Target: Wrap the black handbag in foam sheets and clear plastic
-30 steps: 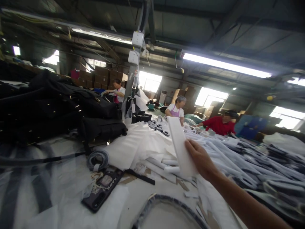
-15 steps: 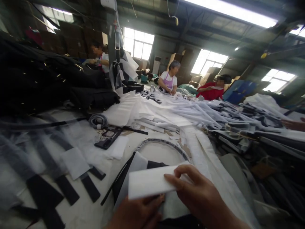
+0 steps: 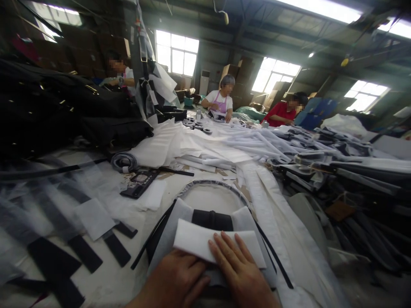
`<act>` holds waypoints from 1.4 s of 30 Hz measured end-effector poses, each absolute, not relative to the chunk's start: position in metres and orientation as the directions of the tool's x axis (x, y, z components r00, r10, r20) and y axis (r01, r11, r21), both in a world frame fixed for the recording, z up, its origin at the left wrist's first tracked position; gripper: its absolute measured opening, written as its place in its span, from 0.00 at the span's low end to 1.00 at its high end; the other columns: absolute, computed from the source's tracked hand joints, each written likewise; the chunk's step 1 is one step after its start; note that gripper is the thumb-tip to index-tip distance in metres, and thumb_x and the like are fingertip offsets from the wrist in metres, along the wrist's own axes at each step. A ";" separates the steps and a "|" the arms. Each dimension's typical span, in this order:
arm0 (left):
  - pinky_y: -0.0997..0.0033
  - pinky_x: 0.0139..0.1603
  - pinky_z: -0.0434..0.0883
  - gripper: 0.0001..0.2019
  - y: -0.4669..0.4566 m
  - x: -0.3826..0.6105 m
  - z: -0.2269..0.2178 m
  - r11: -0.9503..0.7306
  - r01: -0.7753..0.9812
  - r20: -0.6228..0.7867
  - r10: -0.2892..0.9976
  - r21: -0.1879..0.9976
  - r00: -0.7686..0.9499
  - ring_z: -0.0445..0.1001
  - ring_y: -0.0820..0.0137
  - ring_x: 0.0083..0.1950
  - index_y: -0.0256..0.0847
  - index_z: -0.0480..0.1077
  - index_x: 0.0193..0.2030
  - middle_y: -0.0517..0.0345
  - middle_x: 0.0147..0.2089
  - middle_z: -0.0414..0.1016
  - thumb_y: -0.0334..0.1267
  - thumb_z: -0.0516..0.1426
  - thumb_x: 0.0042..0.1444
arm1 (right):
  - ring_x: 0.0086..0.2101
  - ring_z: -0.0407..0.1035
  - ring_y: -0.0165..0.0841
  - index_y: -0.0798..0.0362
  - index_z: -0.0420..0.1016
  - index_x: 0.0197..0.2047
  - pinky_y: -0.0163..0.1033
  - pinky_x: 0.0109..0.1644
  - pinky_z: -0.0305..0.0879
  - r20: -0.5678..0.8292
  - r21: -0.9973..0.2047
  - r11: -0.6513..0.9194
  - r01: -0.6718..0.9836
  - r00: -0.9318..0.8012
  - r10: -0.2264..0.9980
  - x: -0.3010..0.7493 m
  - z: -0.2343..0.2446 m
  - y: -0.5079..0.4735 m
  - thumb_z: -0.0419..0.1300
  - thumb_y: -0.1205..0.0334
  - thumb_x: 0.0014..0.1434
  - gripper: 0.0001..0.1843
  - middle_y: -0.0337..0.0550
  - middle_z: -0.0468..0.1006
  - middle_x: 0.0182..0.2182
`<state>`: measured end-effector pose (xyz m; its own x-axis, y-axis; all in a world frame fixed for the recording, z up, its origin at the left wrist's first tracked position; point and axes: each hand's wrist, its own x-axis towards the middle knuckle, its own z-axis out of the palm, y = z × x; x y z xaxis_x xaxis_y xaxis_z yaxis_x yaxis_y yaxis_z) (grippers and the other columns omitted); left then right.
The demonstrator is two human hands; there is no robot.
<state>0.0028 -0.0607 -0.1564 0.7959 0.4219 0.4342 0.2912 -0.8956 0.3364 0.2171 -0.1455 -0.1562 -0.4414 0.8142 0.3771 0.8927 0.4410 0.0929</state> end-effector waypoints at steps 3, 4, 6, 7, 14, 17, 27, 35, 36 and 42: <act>0.63 0.41 0.77 0.07 -0.061 0.005 -0.158 -0.912 0.289 0.492 0.402 0.291 0.772 0.80 0.62 0.39 0.44 0.74 0.46 0.59 0.41 0.82 0.38 0.57 0.64 | 0.62 0.64 0.48 0.56 0.44 0.74 0.57 0.59 0.71 0.363 0.141 0.417 0.898 -0.439 0.822 0.217 -0.158 -0.145 0.47 0.72 0.65 0.36 0.51 0.64 0.65; 0.64 0.39 0.77 0.08 -0.062 0.005 -0.159 -0.918 0.292 0.512 0.393 0.270 0.764 0.80 0.63 0.38 0.44 0.74 0.46 0.59 0.39 0.82 0.38 0.55 0.65 | 0.62 0.64 0.49 0.56 0.45 0.74 0.57 0.59 0.71 0.359 0.145 0.413 0.899 -0.437 0.825 0.217 -0.158 -0.145 0.47 0.72 0.66 0.35 0.51 0.63 0.65; 0.65 0.35 0.77 0.11 -0.062 0.006 -0.162 -0.932 0.291 0.567 0.363 0.217 0.740 0.80 0.64 0.34 0.42 0.75 0.46 0.59 0.37 0.82 0.38 0.51 0.68 | 0.62 0.63 0.48 0.55 0.48 0.74 0.57 0.60 0.71 0.351 0.134 0.410 0.902 -0.430 0.832 0.217 -0.159 -0.145 0.49 0.71 0.65 0.34 0.50 0.63 0.65; 0.66 0.34 0.76 0.12 -0.063 0.005 -0.164 -0.941 0.282 0.602 0.337 0.188 0.724 0.80 0.65 0.33 0.41 0.75 0.46 0.59 0.36 0.82 0.38 0.50 0.69 | 0.62 0.63 0.48 0.54 0.50 0.73 0.57 0.60 0.70 0.347 0.128 0.407 0.905 -0.425 0.836 0.217 -0.159 -0.146 0.49 0.70 0.65 0.34 0.50 0.63 0.65; 0.73 0.46 0.78 0.08 -0.073 -0.007 -0.150 -0.974 0.184 0.748 0.221 0.133 0.626 0.83 0.71 0.38 0.36 0.76 0.43 0.55 0.38 0.84 0.28 0.55 0.65 | 0.62 0.63 0.53 0.55 0.55 0.72 0.60 0.58 0.71 0.344 0.145 0.395 0.907 -0.421 0.839 0.214 -0.162 -0.149 0.51 0.69 0.63 0.34 0.54 0.62 0.66; 0.74 0.52 0.77 0.10 -0.072 0.002 -0.130 -0.967 0.208 0.721 0.250 0.148 0.646 0.81 0.69 0.48 0.34 0.76 0.49 0.50 0.46 0.83 0.28 0.56 0.64 | 0.63 0.62 0.52 0.55 0.58 0.70 0.61 0.58 0.71 0.397 0.171 0.369 0.914 -0.407 0.823 0.211 -0.165 -0.150 0.49 0.69 0.66 0.30 0.54 0.63 0.66; 0.56 0.64 0.70 0.29 -0.052 0.025 -0.171 -0.962 0.275 0.406 0.253 0.004 0.878 0.62 0.59 0.70 0.39 0.49 0.73 0.48 0.72 0.60 0.42 0.51 0.69 | 0.58 0.70 0.39 0.58 0.78 0.53 0.48 0.65 0.64 0.611 0.028 0.431 0.902 -0.357 0.706 0.215 -0.158 -0.160 0.48 0.71 0.70 0.18 0.45 0.79 0.54; 0.52 0.65 0.69 0.22 -0.052 0.027 -0.166 -0.973 0.208 0.381 0.155 -0.102 0.912 0.60 0.57 0.71 0.40 0.59 0.69 0.48 0.71 0.61 0.33 0.51 0.69 | 0.56 0.72 0.37 0.57 0.76 0.57 0.48 0.73 0.41 0.538 0.098 0.407 0.908 -0.392 0.746 0.234 -0.154 -0.179 0.54 0.63 0.69 0.17 0.41 0.76 0.57; 0.53 0.66 0.68 0.22 -0.054 0.030 -0.164 -0.973 0.189 0.365 0.129 -0.133 0.922 0.59 0.58 0.71 0.37 0.60 0.69 0.48 0.71 0.61 0.31 0.50 0.69 | 0.57 0.71 0.37 0.57 0.74 0.58 0.49 0.73 0.43 0.527 0.101 0.411 0.906 -0.399 0.751 0.236 -0.157 -0.180 0.53 0.63 0.70 0.17 0.41 0.75 0.58; 0.51 0.59 0.73 0.26 -0.068 0.040 -0.163 -0.954 0.222 0.363 0.137 -0.202 0.922 0.68 0.50 0.66 0.27 0.66 0.63 0.36 0.65 0.68 0.48 0.51 0.68 | 0.57 0.71 0.37 0.56 0.73 0.59 0.48 0.68 0.60 0.576 0.014 0.391 0.920 -0.327 0.749 0.235 -0.171 -0.181 0.54 0.62 0.70 0.17 0.43 0.77 0.56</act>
<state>0.0402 -0.0684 -0.1634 0.9217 0.1375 0.3626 0.2218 -0.9539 -0.2023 0.2346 -0.1812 -0.1706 -0.3269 0.7492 0.5760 0.9205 0.3906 0.0143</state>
